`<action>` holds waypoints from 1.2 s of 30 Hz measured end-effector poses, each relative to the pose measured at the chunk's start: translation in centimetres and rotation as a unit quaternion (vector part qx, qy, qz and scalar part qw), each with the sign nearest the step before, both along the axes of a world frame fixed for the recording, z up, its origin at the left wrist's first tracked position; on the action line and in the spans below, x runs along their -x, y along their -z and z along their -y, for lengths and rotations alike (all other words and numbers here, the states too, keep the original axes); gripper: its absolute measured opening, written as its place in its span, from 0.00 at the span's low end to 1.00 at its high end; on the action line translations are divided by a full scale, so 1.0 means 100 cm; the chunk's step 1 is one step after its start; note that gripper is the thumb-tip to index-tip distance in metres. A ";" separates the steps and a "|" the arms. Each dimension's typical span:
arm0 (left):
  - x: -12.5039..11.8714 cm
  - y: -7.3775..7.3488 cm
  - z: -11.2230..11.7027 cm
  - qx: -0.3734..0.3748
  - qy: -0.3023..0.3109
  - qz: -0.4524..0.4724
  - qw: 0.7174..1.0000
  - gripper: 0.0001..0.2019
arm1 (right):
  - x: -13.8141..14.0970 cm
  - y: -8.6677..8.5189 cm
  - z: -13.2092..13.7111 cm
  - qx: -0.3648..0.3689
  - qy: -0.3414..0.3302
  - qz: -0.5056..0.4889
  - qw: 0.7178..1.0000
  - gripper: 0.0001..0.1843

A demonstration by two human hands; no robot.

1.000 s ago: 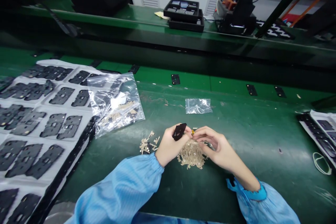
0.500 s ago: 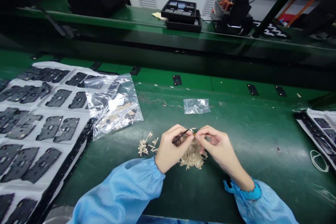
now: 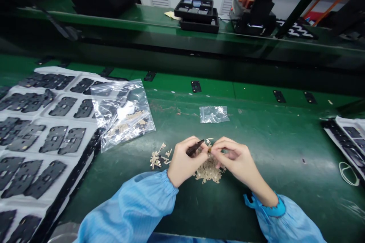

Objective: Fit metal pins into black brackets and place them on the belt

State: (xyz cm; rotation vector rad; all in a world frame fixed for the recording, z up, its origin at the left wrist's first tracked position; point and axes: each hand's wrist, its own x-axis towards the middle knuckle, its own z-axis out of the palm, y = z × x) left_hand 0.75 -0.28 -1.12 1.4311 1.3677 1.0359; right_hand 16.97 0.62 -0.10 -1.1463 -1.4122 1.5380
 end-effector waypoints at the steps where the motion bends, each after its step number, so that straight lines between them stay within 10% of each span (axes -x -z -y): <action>1: 0.000 -0.001 -0.001 0.000 -0.010 -0.004 1.000 0.05 | -0.001 -0.001 -0.002 0.011 0.018 -0.015 1.000 0.05; 7: 0.002 0.002 0.000 -0.044 0.014 -0.080 0.996 0.06 | -0.011 -0.006 -0.008 0.017 0.167 -0.033 0.985 0.07; 15: 0.003 0.006 0.006 -0.078 0.061 -0.252 0.963 0.08 | -0.007 0.001 -0.006 0.020 0.121 -0.010 0.992 0.10; 27: 0.001 0.004 0.015 -0.169 0.030 -0.115 0.978 0.11 | 0.004 0.008 0.002 0.058 0.069 -0.022 0.996 0.10; 36: 0.001 0.004 0.009 -0.091 -0.012 -0.045 0.995 0.11 | 0.007 0.000 0.002 0.073 0.065 -0.062 0.993 0.12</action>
